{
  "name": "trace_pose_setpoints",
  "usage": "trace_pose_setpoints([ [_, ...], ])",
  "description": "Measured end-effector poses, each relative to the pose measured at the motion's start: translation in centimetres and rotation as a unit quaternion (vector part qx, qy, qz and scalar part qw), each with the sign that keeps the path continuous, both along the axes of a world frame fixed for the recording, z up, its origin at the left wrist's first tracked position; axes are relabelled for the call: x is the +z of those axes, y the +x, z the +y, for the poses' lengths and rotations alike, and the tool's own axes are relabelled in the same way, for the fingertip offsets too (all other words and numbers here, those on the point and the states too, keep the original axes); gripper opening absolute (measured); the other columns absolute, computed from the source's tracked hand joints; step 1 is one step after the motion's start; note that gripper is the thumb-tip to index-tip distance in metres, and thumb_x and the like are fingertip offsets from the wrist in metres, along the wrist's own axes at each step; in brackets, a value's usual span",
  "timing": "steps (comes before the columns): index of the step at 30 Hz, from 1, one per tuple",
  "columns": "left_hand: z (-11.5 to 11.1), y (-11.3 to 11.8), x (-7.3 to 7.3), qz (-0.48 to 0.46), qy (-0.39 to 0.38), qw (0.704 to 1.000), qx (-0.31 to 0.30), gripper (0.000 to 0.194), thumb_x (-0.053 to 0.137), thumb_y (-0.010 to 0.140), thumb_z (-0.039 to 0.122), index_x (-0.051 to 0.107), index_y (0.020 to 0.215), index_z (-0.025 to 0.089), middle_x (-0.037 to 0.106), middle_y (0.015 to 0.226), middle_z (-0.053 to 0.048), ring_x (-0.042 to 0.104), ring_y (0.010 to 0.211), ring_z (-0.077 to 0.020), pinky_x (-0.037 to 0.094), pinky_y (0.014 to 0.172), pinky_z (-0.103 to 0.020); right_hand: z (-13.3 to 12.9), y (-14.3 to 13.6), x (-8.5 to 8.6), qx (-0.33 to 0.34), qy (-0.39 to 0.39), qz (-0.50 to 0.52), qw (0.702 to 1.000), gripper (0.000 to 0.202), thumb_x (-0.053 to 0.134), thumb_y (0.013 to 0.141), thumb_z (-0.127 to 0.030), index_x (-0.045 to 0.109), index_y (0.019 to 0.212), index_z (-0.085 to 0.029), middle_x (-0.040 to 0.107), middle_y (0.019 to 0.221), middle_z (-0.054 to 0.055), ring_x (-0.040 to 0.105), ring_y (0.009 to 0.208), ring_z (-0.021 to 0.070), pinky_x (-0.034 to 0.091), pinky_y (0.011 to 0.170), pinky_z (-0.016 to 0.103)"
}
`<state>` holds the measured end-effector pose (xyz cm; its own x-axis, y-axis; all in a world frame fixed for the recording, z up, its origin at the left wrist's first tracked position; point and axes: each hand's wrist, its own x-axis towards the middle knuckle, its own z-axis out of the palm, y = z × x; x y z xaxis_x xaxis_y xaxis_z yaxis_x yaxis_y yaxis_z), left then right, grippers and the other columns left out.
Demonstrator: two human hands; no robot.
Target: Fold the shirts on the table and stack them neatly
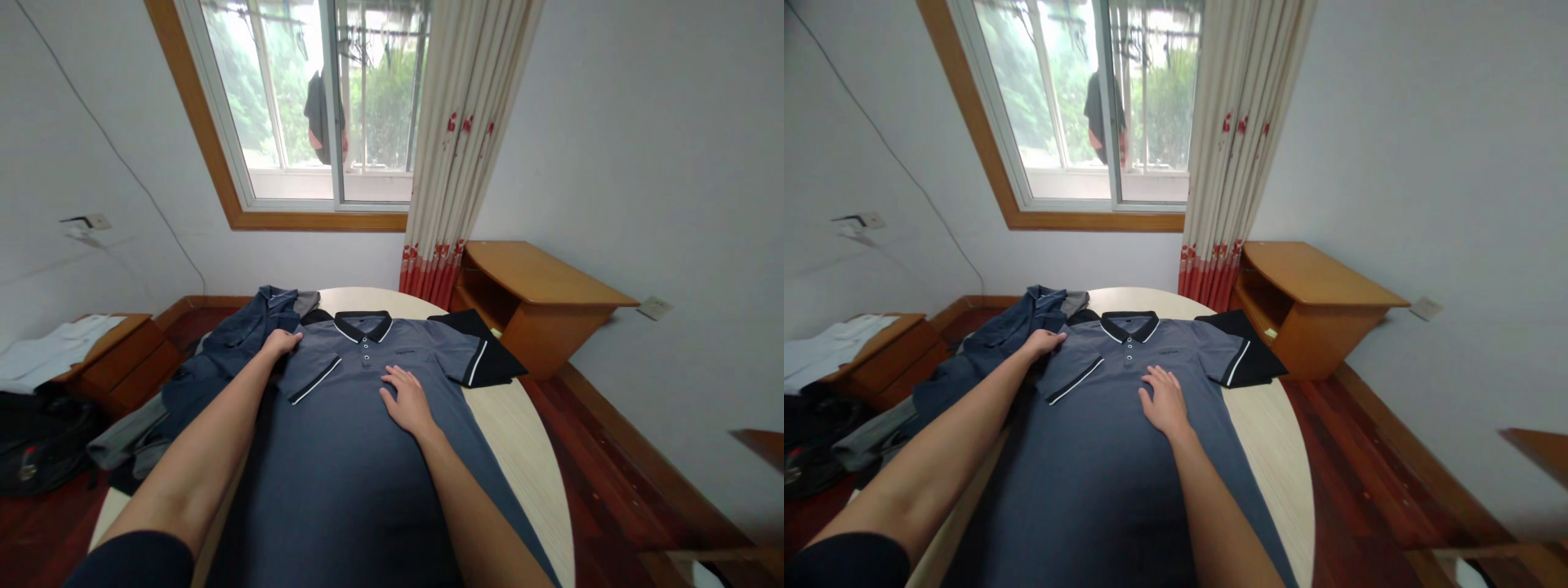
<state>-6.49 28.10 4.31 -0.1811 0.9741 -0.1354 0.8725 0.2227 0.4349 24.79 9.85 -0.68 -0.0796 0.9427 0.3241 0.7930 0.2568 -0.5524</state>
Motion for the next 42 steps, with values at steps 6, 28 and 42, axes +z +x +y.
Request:
trace_pose_setpoints([
  [6, 2.0, 0.3, 0.4, -0.004, 0.000, 1.000, -0.002, 0.036, 0.051, 0.091, 0.040, 0.073, 0.085, 0.012, 0.075, 0.078, -0.011, 0.072, 0.075, -0.0245, 0.052, 0.063, -0.027, -0.1, 0.0, 0.1, 0.002, -0.008, 0.006, 1.000, 0.028, 0.057, 0.090, -0.025, 0.070, 0.115, -0.020, 0.060, 0.141, 0.011, 0.048, 0.138, 0.0255, 0.029, 0.119, 0.050],
  [28, -3.6, 5.2, -2.9, 0.177, 0.045, 0.974, -0.137, 0.076, 0.023, 0.098, 0.056, 0.028, 0.156, 0.007, 0.018, 0.165, -0.017, 0.013, 0.153, -0.0303, 0.016, 0.122, -0.050, 0.1, 0.2, -0.4, 0.004, 0.000, 0.008, 1.000, 0.028, 0.057, 0.090, -0.026, 0.070, 0.115, -0.021, 0.060, 0.140, 0.010, 0.049, 0.138, 0.0249, 0.029, 0.118, 0.050],
  [42, -3.2, 4.8, -1.5, 0.208, 0.060, 0.968, -0.124, 0.080, 0.024, 0.096, 0.060, 0.030, 0.156, 0.007, 0.016, 0.165, -0.019, 0.012, 0.153, -0.0344, 0.012, 0.121, -0.059, 0.0, 0.1, -0.2, 0.003, 0.000, 0.009, 1.000, 0.027, 0.057, 0.090, -0.025, 0.070, 0.113, -0.021, 0.061, 0.140, 0.010, 0.049, 0.138, 0.0246, 0.029, 0.119, 0.050],
])
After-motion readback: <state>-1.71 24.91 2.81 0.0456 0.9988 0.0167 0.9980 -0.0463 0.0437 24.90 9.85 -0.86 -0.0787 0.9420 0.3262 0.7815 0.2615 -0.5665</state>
